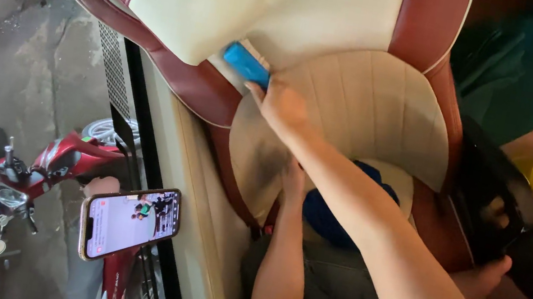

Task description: Scrubbing and cleaning a vehicle seat with a brush, spray, and cloth.

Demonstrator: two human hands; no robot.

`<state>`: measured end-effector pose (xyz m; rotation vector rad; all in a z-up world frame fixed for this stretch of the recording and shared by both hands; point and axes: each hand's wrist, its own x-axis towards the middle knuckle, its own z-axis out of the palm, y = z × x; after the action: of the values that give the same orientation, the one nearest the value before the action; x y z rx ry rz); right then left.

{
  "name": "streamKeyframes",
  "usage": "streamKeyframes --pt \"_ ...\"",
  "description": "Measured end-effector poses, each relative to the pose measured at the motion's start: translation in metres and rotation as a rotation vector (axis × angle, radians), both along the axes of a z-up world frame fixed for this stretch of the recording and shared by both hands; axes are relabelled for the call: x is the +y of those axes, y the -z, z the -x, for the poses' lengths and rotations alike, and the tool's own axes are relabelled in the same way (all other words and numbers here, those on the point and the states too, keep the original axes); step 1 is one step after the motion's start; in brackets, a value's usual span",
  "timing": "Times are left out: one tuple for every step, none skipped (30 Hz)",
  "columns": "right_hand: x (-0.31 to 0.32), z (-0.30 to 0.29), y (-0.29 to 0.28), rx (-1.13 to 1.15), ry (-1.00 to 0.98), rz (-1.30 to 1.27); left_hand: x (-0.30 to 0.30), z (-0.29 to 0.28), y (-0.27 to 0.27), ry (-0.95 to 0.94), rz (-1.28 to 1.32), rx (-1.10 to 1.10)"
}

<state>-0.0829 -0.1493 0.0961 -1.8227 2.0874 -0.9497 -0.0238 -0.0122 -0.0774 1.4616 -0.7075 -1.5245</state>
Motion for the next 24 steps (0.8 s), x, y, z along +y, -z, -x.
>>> streamKeyframes --pt "0.0 0.025 -0.01 0.002 0.0 0.003 -0.001 0.001 -0.005 0.0 0.003 0.002" --pt "0.002 0.039 -0.024 -0.079 0.053 0.006 -0.001 0.002 -0.011 -0.003 -0.02 -0.018" --pt "0.01 0.045 -0.039 -0.161 0.104 0.011 -0.002 0.002 -0.017 -0.006 -0.042 -0.04" --pt "0.01 0.085 -0.042 -0.243 0.155 0.015 -0.003 0.002 -0.014 -0.007 -0.038 -0.038" --pt "0.014 0.123 -0.045 -0.328 0.202 0.014 -0.001 0.0 -0.01 -0.001 0.015 -0.027" --pt "0.021 0.159 -0.051 -0.413 0.249 0.012 0.001 -0.002 -0.006 0.005 0.067 -0.017" --pt "0.015 0.165 -0.042 -0.492 0.295 0.008 0.0 -0.001 -0.001 -0.002 0.065 -0.013" --pt "0.011 0.169 -0.033 -0.57 0.341 0.004 0.0 0.0 0.003 0.008 0.084 -0.002" --pt "0.007 0.172 -0.025 -0.648 0.396 0.002 -0.002 0.004 0.008 0.028 0.102 0.009" --pt "0.005 0.158 -0.026 -0.642 0.399 0.002 0.001 0.008 -0.002 0.03 0.1 0.014" --pt "0.002 0.141 -0.028 -0.59 0.309 0.151 0.0 0.009 -0.013 0.04 0.071 -0.028" --pt "-0.002 0.124 -0.029 -0.535 0.216 0.297 -0.001 0.011 -0.024 0.049 0.042 -0.071" --pt "-0.003 0.096 -0.034 -0.538 0.22 0.297 -0.002 0.009 -0.023 0.052 0.041 -0.074" --pt "-0.005 0.067 -0.039 -0.466 0.1 0.096 -0.003 0.008 -0.022 0.063 0.072 -0.086" --pt "-0.004 0.038 -0.043 -0.388 -0.025 -0.108 0.0 0.007 -0.02 0.069 0.097 -0.097" --pt "-0.001 0.035 -0.044 -0.39 -0.025 -0.114 0.005 0.005 -0.022 0.069 0.091 -0.099" --pt "-0.001 0.032 -0.048 -0.223 -0.1 -0.192 0.005 0.005 -0.025 0.068 0.108 -0.088" --pt "0.0 0.028 -0.053 -0.054 -0.173 -0.268 0.006 0.004 -0.028 0.068 0.124 -0.077" --pt "0.003 0.048 -0.065 -0.054 -0.174 -0.264 0.004 0.005 -0.03 0.067 0.129 -0.078" --pt "0.007 0.067 -0.076 -0.148 -0.209 -0.351 0.001 0.006 -0.031 0.043 0.085 -0.09" --pt "0.013 0.086 -0.086 -0.245 -0.248 -0.442 0.002 0.005 -0.032 0.018 0.037 -0.103" --pt "-0.002 0.105 -0.043 -0.247 -0.25 -0.443 0.003 0.004 -0.033 0.017 0.036 -0.105" --pt "-0.018 0.124 -0.001 -0.177 -0.174 -0.261 0.003 0.004 -0.034 0.003 0.036 -0.108" --pt "-0.034 0.143 0.041 -0.107 -0.1 -0.08 0.003 0.004 -0.035 -0.011 0.036 -0.111"
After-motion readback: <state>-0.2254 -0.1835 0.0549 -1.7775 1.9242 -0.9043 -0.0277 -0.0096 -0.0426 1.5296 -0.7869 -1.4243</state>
